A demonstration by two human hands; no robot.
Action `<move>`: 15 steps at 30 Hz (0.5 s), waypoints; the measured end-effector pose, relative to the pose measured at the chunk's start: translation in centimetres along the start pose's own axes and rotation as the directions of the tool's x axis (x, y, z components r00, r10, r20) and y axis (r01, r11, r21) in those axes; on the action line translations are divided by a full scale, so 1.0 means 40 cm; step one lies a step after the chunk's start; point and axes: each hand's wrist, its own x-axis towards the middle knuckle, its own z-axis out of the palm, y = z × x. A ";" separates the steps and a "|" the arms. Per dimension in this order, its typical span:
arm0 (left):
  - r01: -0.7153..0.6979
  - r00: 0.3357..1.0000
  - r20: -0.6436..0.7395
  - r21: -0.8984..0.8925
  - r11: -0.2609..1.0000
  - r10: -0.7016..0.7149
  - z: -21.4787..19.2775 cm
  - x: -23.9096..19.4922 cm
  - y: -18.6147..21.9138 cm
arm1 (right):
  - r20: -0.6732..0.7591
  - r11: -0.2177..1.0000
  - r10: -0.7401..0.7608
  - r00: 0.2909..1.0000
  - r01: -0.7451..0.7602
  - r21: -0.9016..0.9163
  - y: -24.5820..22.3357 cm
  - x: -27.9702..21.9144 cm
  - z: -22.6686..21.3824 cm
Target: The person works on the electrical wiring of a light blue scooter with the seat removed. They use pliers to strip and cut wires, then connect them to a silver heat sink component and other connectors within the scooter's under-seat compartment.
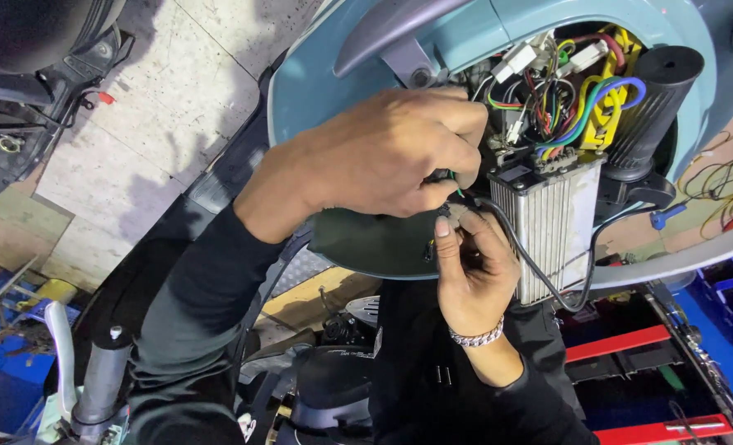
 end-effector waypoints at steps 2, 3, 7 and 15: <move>0.011 0.999 0.040 -0.008 1.000 -0.010 -0.005 0.006 0.002 | -0.007 1.000 0.001 1.000 -0.001 -0.003 -0.002 0.000 0.000; 0.010 0.999 0.043 -0.010 1.000 -0.009 -0.004 0.007 0.001 | -0.009 1.000 0.004 1.000 -0.004 -0.002 -0.003 0.001 0.000; 0.043 0.990 0.135 0.034 0.999 -0.047 -0.003 0.011 0.000 | -0.018 0.999 -0.026 1.000 0.025 -0.024 -0.002 0.001 0.001; 0.029 0.985 0.166 0.054 0.998 -0.037 -0.003 0.021 -0.004 | -0.038 0.988 -0.116 0.993 0.111 -0.104 -0.017 0.008 0.000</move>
